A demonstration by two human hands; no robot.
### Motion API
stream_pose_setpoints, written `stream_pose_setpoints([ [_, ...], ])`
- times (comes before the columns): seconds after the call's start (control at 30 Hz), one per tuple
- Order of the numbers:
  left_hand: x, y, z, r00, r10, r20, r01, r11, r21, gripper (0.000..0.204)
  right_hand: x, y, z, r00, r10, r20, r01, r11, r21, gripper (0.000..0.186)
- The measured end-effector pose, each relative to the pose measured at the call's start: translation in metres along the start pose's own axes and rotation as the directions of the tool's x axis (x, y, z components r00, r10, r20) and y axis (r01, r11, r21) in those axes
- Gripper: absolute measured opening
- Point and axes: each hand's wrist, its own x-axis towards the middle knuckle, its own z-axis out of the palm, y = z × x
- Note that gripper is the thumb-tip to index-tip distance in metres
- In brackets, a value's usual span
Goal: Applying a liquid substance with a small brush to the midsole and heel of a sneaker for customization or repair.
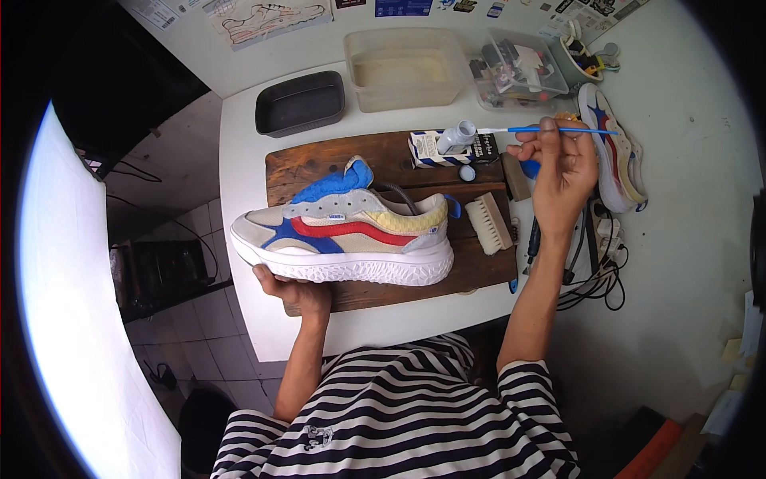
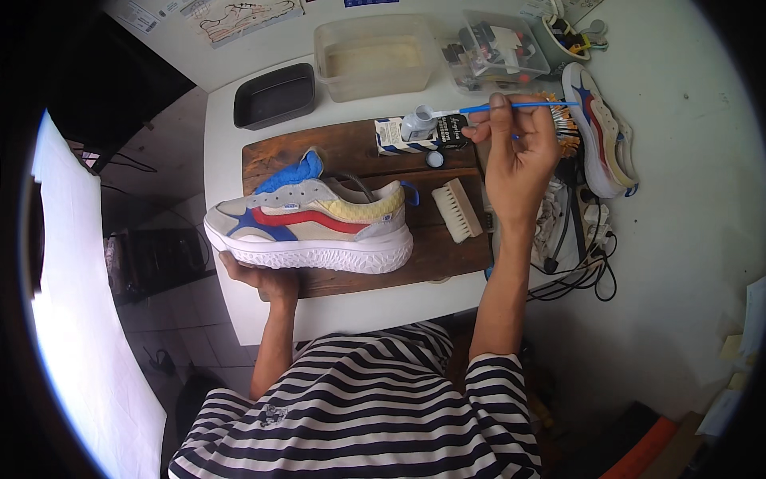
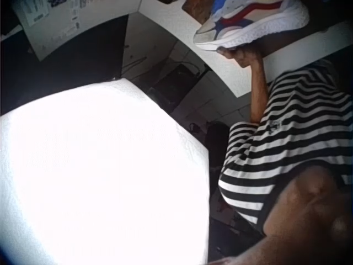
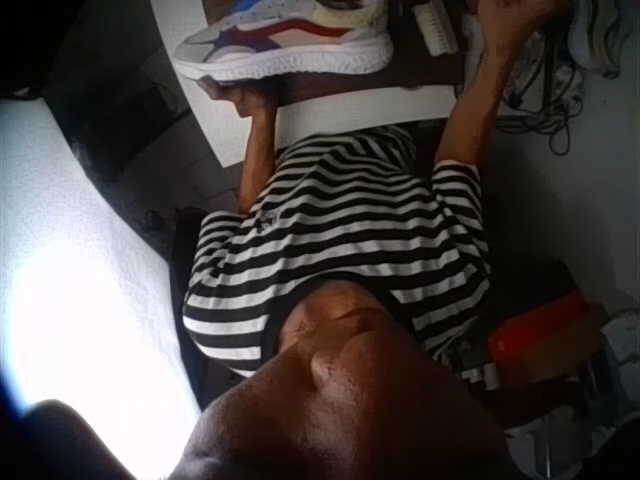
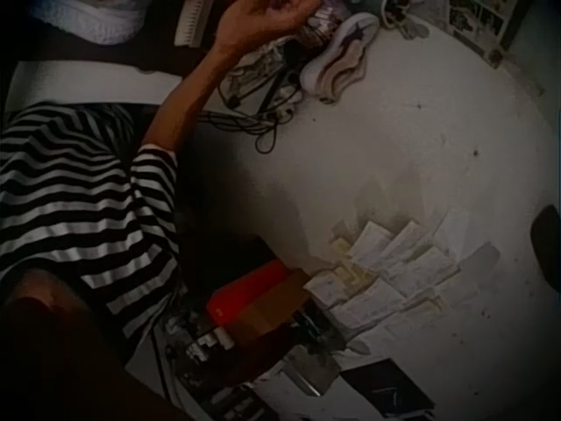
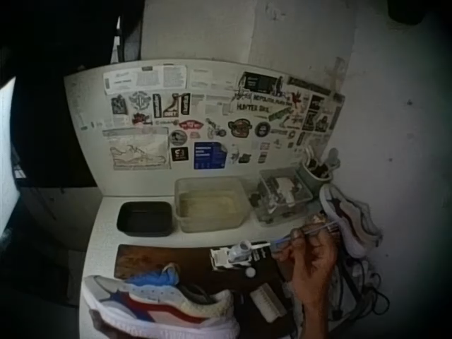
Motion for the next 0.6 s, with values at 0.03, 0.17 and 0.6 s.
stream_pose_setpoints([
  [0.03,0.001,-0.001,-0.003,1.000,0.016,0.012,-0.016,1.000,0.013,0.084,-0.010,-0.004,-0.001,0.997,0.034,-0.065,-0.028,0.996,0.088,0.014],
  [0.17,-0.001,0.001,-0.001,1.000,-0.015,0.004,0.015,1.000,0.023,0.084,-0.063,-0.015,-0.004,0.954,0.289,-0.082,-0.216,0.849,0.482,0.013],
  [0.6,0.000,0.004,0.010,0.997,0.077,-0.016,-0.076,0.997,0.031,0.081,-0.136,-0.019,0.018,0.967,0.252,-0.044,-0.221,0.911,0.348,0.015],
])
